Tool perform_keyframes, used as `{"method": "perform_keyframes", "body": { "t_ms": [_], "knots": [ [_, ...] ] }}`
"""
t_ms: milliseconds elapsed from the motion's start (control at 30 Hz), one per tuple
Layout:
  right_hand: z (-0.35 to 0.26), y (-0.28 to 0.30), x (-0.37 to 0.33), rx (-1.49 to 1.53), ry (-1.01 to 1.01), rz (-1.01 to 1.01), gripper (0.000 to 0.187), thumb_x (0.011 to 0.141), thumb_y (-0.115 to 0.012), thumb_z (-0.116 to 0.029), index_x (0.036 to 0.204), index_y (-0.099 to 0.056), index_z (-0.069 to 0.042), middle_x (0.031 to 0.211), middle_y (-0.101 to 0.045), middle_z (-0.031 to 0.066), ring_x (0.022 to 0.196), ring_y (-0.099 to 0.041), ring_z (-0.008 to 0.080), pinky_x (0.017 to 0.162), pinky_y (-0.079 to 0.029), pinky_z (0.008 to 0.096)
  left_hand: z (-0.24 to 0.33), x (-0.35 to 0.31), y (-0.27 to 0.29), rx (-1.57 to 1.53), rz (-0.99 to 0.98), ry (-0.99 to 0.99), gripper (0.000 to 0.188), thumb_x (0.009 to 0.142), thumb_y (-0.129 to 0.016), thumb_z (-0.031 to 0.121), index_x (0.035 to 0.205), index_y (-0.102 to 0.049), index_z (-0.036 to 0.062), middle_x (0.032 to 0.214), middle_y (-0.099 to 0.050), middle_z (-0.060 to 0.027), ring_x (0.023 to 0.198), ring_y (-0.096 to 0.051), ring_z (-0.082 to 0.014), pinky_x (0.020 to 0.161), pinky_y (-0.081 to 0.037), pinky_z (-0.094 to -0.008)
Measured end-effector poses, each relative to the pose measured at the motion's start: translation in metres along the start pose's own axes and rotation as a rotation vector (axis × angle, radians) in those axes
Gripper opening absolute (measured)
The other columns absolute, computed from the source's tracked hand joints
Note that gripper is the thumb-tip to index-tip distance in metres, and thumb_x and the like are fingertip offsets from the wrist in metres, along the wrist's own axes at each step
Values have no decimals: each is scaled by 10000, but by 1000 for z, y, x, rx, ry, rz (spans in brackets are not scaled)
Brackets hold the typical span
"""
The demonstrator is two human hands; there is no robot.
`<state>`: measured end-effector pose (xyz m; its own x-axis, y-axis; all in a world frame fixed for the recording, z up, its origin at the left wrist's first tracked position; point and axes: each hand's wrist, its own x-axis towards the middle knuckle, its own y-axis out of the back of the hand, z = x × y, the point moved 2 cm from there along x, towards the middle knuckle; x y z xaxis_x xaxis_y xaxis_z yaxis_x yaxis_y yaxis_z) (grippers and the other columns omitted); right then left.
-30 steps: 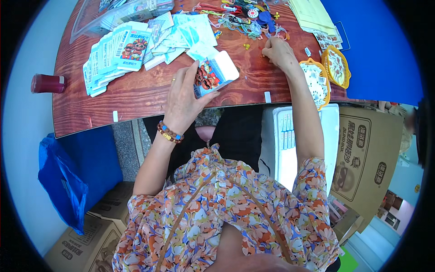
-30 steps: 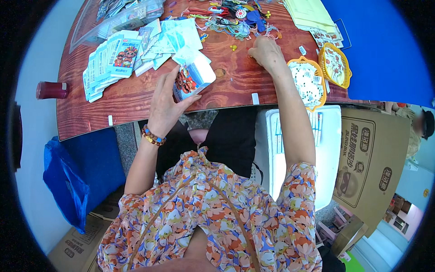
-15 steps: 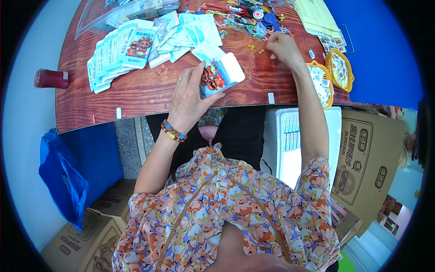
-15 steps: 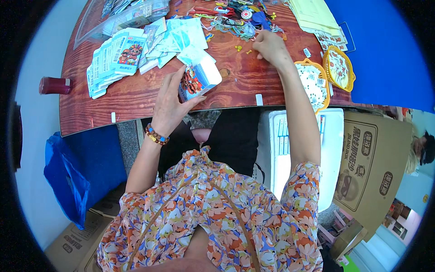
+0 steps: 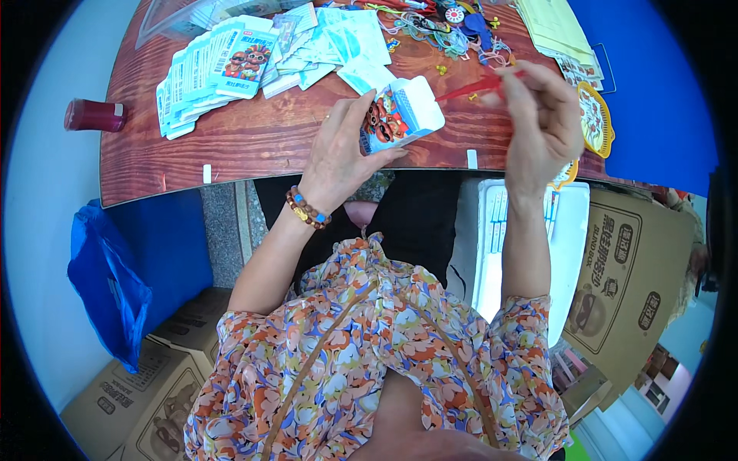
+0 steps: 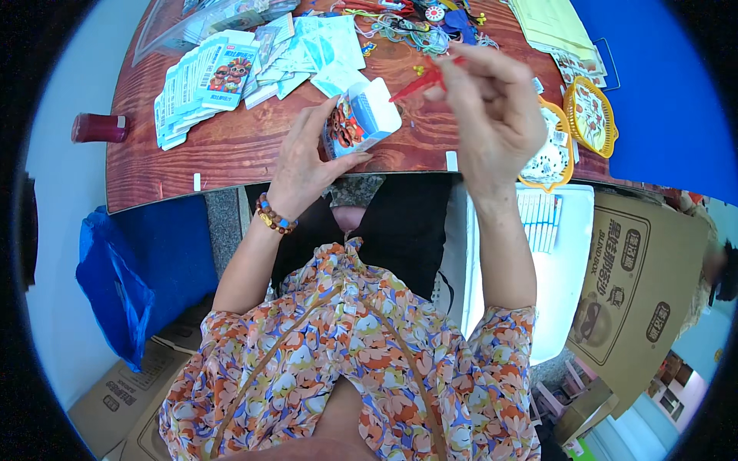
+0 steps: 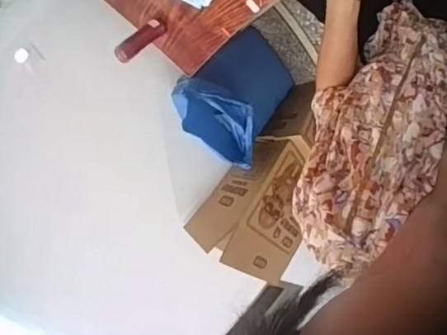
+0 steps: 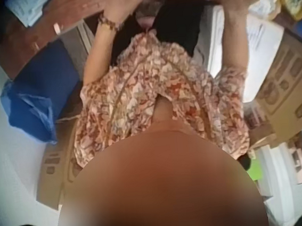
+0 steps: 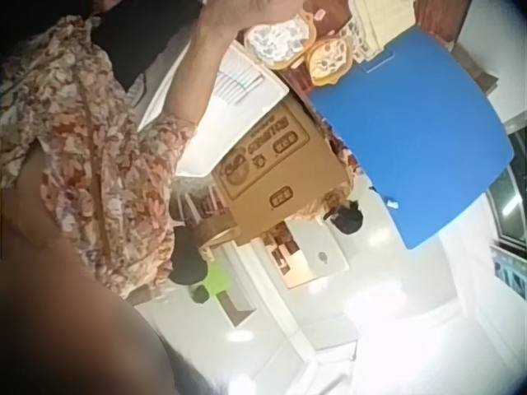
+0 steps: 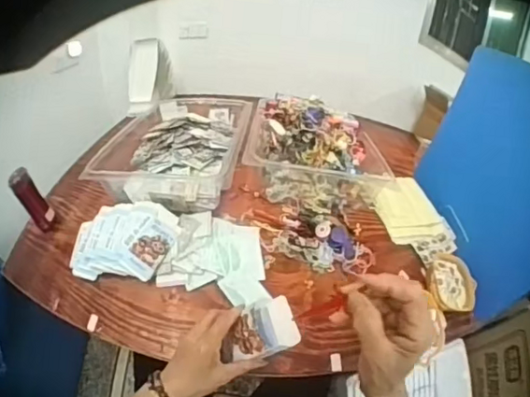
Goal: Packaging small cards into plastic sleeves at a workstation.
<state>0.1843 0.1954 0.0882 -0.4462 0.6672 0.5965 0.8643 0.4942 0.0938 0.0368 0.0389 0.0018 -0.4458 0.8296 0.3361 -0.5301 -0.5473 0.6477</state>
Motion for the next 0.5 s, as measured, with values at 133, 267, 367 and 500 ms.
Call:
{"method": "perform_keyframes", "body": {
  "t_ms": [133,267,367,500],
  "knots": [
    [9,-4,-3,111,23,-81,193,934,-578,75,1123,-586,39,984,-701,164,761,-708,172,696,-573,244,-3,-4,0,29,11,13,816,693,-869,299,1348,-487,-2,1128,-571,-167,1042,-589,-345,891,-503,-432],
    [21,-17,-23,-233,35,-237,155,912,-642,40,1064,-631,13,975,-717,103,837,-699,134,794,-571,283,4,-4,-4,32,9,-3,823,689,-871,300,1348,-481,-1,1121,-570,-168,1038,-590,-344,883,-505,-432],
    [30,-20,-26,-398,200,-262,119,859,-709,-6,971,-680,-36,971,-728,51,920,-697,160,1016,-447,419,5,-4,-4,-4,1,12,830,687,-871,303,1349,-476,-4,1114,-569,-170,1030,-592,-345,873,-509,-432],
    [32,-26,-29,-577,305,-399,91,828,-740,-77,916,-719,-91,1072,-714,30,1139,-629,235,1132,-294,480,4,-2,-6,0,31,22,827,684,-873,300,1345,-480,-5,1109,-567,-174,1020,-594,-349,855,-512,-437]
  ]
}}
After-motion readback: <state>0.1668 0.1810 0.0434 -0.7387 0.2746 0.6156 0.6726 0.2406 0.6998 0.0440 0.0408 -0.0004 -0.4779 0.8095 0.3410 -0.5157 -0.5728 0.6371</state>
